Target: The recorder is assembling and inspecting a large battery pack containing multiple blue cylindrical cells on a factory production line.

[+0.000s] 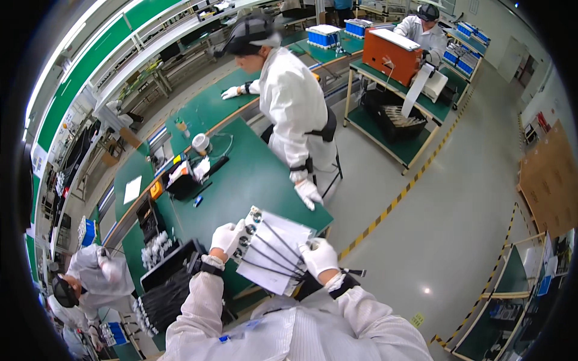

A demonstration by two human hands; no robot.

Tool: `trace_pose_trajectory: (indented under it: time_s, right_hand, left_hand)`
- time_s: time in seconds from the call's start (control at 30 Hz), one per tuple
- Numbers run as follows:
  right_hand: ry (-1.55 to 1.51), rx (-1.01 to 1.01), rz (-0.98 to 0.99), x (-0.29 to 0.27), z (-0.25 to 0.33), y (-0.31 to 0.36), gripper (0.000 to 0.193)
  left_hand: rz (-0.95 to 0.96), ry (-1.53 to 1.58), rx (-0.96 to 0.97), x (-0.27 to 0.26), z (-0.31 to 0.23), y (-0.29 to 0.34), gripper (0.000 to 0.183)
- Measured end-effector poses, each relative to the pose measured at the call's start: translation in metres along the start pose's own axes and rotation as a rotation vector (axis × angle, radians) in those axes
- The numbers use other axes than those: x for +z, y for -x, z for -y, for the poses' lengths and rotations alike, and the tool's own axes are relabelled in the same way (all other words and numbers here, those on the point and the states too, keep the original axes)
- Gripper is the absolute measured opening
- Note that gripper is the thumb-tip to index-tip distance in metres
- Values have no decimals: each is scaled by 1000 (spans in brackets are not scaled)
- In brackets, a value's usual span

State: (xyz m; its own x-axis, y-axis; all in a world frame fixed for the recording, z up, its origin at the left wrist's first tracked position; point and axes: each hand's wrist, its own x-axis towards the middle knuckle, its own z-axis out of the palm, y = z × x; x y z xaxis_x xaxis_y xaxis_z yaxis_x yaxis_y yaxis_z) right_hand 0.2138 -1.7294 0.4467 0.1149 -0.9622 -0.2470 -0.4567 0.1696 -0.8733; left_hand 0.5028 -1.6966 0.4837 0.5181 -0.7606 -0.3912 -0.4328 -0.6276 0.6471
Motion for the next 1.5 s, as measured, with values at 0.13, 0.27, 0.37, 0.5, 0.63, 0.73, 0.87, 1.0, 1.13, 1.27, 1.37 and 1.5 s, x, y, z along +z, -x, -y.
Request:
trace_pose_trajectory:
  time_s: [0.13,0.27,0.37,0.5,0.63,0.73,0.87,1.0,1.13,1.27,1.37,1.5]
  right_hand:
    - [68,13,192,30,8,-54,54]
    - [71,149,255,51,28,-93,58]
    - [120,132,270,69,36,-116,63]
    - [28,117,298,89,58,-146,57]
    - [44,95,279,120,73,-178,56]
    - [107,48,337,126,75,-206,61]
    - [251,-126,357,117,72,-205,81]
    - [181,-136,363,75,65,-197,78]
    - [192,-228,292,48,64,-167,68]
    - [8,-414,361,51,68,-119,49]
    - [-131,-451,547,54,61,-76,47]
    - [-19,-448,838,56,52,5,45]
  left_hand:
    - [0,-90,-95,-11,-3,-51,59]
    - [-63,-263,-90,-7,12,-108,66]
    - [-84,-261,-162,-17,7,-140,67]
    - [-116,-223,-194,-32,-2,-183,72]
    - [-171,-238,-140,-49,17,-222,76]
    - [-228,-88,-157,-55,6,-226,64]
    - [-519,59,-62,-55,38,-187,53]
    - [-686,208,-20,-38,12,-104,49]
    - [-558,450,147,-3,-50,24,38]
    - [-345,483,217,48,-65,125,32]
    - [-276,311,406,76,-59,191,28]
    - [-250,494,195,105,-29,283,25]
